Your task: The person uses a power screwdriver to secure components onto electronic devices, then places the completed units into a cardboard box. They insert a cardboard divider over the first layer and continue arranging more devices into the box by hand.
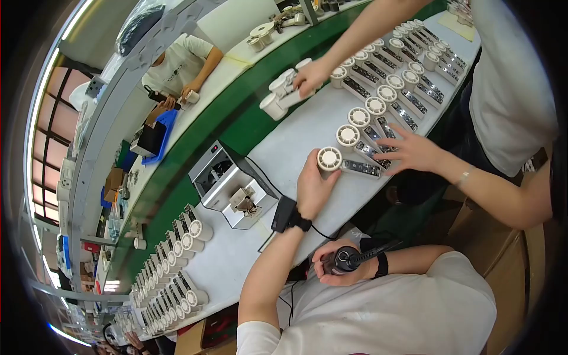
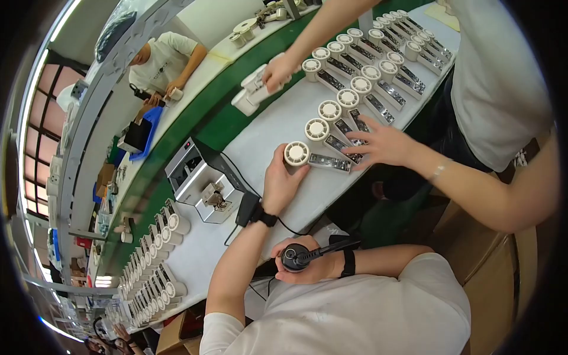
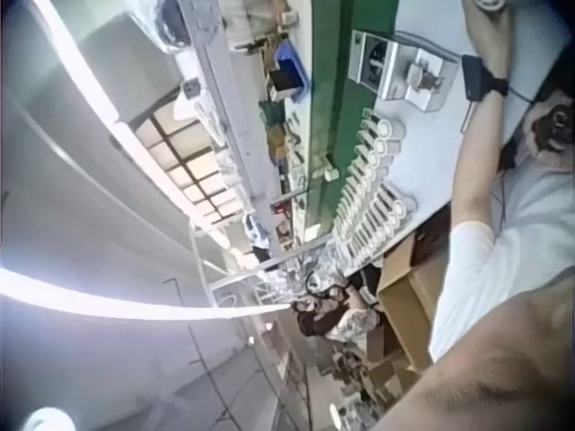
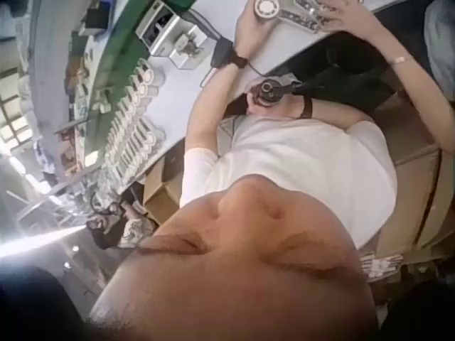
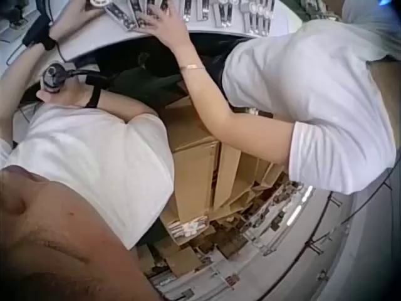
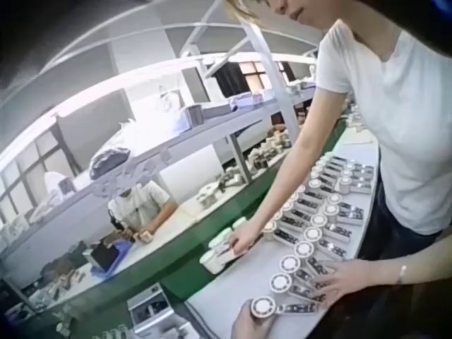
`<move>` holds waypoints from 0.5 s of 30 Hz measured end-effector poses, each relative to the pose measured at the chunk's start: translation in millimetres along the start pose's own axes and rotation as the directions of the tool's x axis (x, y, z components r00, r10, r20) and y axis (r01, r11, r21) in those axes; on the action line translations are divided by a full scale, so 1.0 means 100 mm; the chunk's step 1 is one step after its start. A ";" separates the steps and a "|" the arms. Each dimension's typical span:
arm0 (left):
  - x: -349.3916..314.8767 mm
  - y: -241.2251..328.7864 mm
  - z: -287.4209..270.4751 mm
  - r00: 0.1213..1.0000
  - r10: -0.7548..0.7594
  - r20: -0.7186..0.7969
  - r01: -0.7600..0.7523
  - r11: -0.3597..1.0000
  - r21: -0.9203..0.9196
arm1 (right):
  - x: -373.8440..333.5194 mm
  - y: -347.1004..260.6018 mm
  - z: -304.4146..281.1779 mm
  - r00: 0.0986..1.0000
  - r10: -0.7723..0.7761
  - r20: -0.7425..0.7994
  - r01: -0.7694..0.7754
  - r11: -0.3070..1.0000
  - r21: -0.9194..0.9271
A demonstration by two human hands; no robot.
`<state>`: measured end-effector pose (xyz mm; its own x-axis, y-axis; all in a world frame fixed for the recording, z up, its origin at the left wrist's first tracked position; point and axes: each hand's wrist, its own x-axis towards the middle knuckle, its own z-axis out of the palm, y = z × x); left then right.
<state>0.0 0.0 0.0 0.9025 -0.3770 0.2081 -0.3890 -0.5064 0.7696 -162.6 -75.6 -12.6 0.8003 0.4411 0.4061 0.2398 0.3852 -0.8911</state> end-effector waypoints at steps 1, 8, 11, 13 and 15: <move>-0.06 -0.01 -0.08 0.999 0.021 -0.046 -0.019 0.999 0.045 | 0.06 0.01 -0.01 1.000 0.004 0.017 -0.004 0.999 0.032; -1.18 0.25 -0.75 0.970 -0.054 -0.237 0.081 0.991 0.104 | 0.26 -0.50 0.02 0.979 0.134 0.151 -0.161 0.969 0.186; -1.84 0.09 -0.99 0.916 -0.172 -0.362 0.193 0.981 0.022 | 0.54 -0.72 0.00 0.994 0.073 0.083 -0.095 0.952 0.290; -2.06 -0.10 -1.07 0.861 -0.223 -0.457 0.241 0.970 -0.021 | 0.86 -0.78 0.02 0.994 0.108 -0.016 -0.103 0.976 0.191; -2.19 -0.32 -1.09 0.782 -0.231 -0.579 0.307 0.951 0.035 | 1.30 -0.74 0.12 0.987 0.084 -0.140 -0.084 0.996 0.002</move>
<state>-165.4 183.6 -4.0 0.9025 0.2715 0.3344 -0.0993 -0.6243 0.7749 -82.7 -37.0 109.2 0.8866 0.3540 0.2978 0.1706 0.3482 -0.9218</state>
